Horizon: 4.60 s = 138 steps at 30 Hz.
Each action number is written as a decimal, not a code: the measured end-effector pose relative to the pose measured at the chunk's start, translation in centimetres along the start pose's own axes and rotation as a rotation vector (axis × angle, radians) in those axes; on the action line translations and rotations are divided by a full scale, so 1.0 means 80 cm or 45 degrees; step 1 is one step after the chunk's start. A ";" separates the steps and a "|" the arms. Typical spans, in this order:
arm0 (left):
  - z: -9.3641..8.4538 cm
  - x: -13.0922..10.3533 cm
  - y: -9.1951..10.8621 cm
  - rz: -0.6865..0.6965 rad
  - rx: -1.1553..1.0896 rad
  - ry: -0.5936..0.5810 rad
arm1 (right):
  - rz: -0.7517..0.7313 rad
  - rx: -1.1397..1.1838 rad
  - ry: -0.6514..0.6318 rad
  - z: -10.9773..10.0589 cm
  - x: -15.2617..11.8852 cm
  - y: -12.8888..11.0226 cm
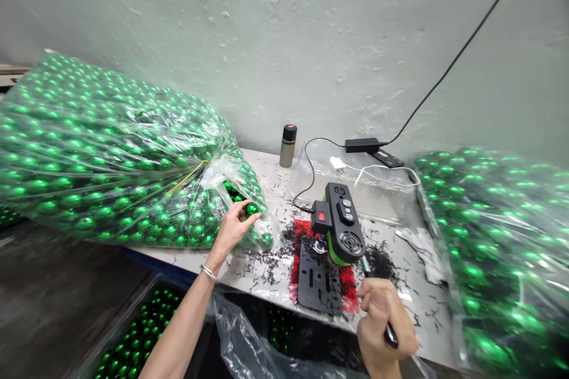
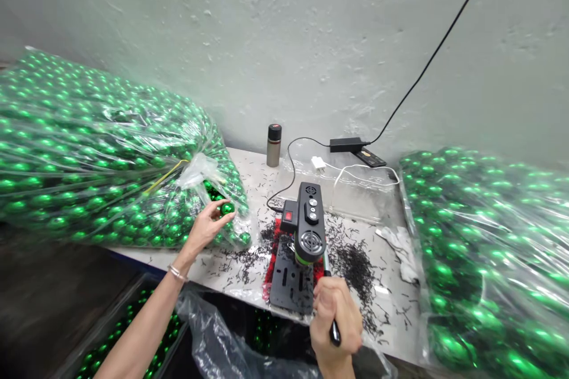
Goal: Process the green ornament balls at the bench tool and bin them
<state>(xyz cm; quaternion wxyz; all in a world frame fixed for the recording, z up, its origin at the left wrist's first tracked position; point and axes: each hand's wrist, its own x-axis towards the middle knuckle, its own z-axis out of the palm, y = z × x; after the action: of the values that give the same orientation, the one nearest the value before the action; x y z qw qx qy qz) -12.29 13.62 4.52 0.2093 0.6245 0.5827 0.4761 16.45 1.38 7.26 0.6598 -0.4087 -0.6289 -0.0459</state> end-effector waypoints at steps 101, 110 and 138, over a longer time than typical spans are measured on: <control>0.176 -0.161 0.047 0.284 0.086 -0.304 | -0.099 -0.062 -0.017 0.010 -0.078 0.042; 0.175 -0.162 0.047 0.304 0.062 -0.285 | -0.195 -0.132 -0.129 0.010 -0.080 0.047; 0.067 -0.243 0.015 0.259 -0.059 -0.796 | 0.215 0.019 -0.006 0.002 0.012 -0.023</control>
<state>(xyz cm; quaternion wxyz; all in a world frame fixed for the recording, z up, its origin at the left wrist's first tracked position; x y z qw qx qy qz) -4.60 -3.10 -3.80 0.3435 0.7904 0.4138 0.2931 15.44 0.72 8.97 0.6630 -0.4553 -0.5940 0.0156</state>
